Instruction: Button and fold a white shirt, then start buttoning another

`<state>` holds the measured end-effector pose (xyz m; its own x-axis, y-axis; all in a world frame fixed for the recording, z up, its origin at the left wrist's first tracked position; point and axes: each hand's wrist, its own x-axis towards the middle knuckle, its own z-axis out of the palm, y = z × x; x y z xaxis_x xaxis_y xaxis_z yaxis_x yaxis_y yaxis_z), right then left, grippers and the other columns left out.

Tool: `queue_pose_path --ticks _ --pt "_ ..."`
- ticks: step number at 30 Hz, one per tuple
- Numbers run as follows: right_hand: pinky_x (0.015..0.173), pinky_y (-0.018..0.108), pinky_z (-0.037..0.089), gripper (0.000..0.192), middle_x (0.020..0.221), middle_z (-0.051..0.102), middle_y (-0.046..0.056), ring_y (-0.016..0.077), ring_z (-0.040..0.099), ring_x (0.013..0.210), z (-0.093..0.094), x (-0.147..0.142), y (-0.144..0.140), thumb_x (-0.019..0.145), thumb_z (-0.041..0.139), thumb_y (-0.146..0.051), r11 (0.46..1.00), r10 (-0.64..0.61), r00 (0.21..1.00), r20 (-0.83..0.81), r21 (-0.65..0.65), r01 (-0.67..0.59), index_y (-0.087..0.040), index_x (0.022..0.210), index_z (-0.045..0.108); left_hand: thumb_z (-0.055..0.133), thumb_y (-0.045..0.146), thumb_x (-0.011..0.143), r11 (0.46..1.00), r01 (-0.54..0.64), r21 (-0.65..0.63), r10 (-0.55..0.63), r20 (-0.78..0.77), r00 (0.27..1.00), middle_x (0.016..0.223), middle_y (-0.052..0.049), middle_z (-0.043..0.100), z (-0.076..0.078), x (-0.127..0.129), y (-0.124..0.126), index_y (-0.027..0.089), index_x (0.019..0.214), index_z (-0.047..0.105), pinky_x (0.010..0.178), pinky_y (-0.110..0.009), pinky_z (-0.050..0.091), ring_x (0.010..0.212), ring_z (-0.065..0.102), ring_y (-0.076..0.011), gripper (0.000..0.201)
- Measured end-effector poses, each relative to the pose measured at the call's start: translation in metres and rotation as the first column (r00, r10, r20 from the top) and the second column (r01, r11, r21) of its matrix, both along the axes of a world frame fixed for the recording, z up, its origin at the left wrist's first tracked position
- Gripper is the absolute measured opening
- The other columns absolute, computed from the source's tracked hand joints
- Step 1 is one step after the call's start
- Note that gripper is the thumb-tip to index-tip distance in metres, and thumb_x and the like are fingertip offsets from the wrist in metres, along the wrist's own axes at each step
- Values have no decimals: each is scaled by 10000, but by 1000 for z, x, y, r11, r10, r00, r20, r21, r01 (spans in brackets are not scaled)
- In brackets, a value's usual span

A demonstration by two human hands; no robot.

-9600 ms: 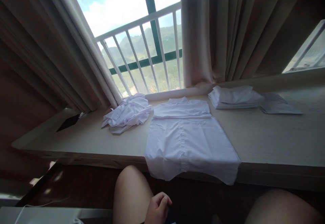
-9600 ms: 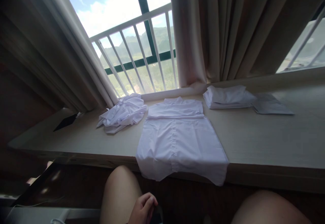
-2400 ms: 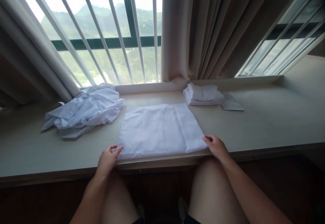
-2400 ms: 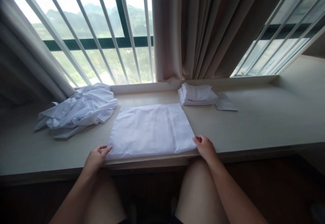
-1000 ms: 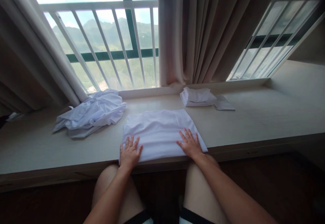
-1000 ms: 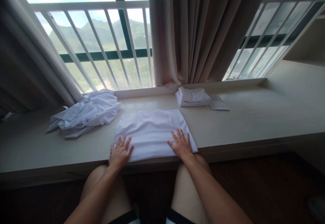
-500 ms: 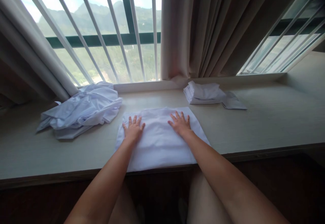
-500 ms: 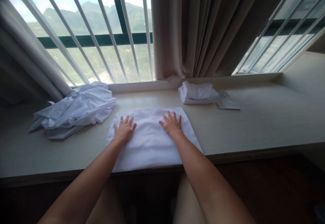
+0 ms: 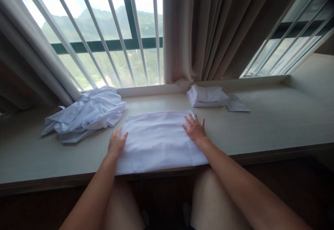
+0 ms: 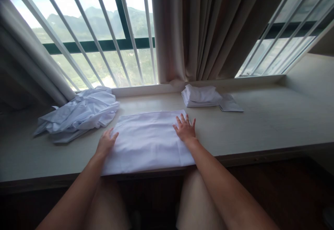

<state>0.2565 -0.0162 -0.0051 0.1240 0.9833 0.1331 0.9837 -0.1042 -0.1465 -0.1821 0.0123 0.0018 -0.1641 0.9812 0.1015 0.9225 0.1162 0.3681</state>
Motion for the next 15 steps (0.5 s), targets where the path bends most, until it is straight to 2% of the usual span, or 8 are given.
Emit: queue_pose_path --ticks 2,4,5,7,9,10,12,15 --pt "1248 709 -5 640 1726 178 84 342 123 1608 10 -26 -24 1071 364 -563 990 129 992 1 54 -129 -269 1640 345 510 568 934 990 -140 -2 140 17 990 1321 -201 665 4 -17 -38 119 1411 562 1111 -435 467 1258 624 -335 657" --pt "1268 675 3 708 1726 165 103 335 122 1611 18 -60 -51 1047 406 -617 961 272 962 -33 61 -270 -244 1645 335 554 714 852 957 -229 -180 235 15 972 1079 -175 735 7 -30 -73 154 1224 653 925 -452 540 1046 698 -371 680" --pt "1276 661 13 748 1727 154 108 332 113 1614 21 -80 -65 1028 432 -651 935 354 933 -62 56 -351 -242 1646 331 575 750 818 942 -231 -245 242 16 970 983 -162 740 7 -33 -88 170 1097 686 847 -432 544 971 707 -373 653" --pt "1281 653 34 847 1726 141 128 337 102 1616 22 -122 -93 969 521 -708 871 490 862 -129 42 -489 -236 1646 331 624 719 793 932 -149 -330 191 100 976 814 -126 713 10 -34 -111 180 874 685 707 -363 511 825 698 -334 548" --pt "1282 655 46 985 1728 119 137 350 94 1616 20 -163 -119 885 657 -704 801 593 784 -184 40 -597 -226 1661 283 672 640 780 926 -32 -377 157 307 938 657 -69 633 14 -25 -127 174 770 652 573 -297 428 637 629 -250 466" --pt "1280 661 47 1054 1731 98 135 355 93 1615 17 -183 -130 844 726 -668 770 631 749 -203 46 -637 -232 1672 241 696 621 763 917 6 -399 181 430 885 590 -33 575 18 -18 -133 170 757 636 514 -273 369 540 558 -201 455" --pt "1279 667 51 1137 1735 57 125 360 90 1615 13 -216 -149 804 804 -548 743 662 713 -232 72 -666 -238 1687 159 756 619 708 905 41 -424 268 641 719 530 31 481 27 -2 -149 166 784 611 453 -232 266 435 412 -118 482" --pt "1300 608 91 1010 1733 80 117 329 112 1617 14 -248 -168 883 720 -384 766 632 706 -319 118 -632 -216 1691 139 837 600 639 909 65 -411 340 824 452 569 58 489 41 21 -180 167 876 608 453 -178 246 446 379 -65 543"
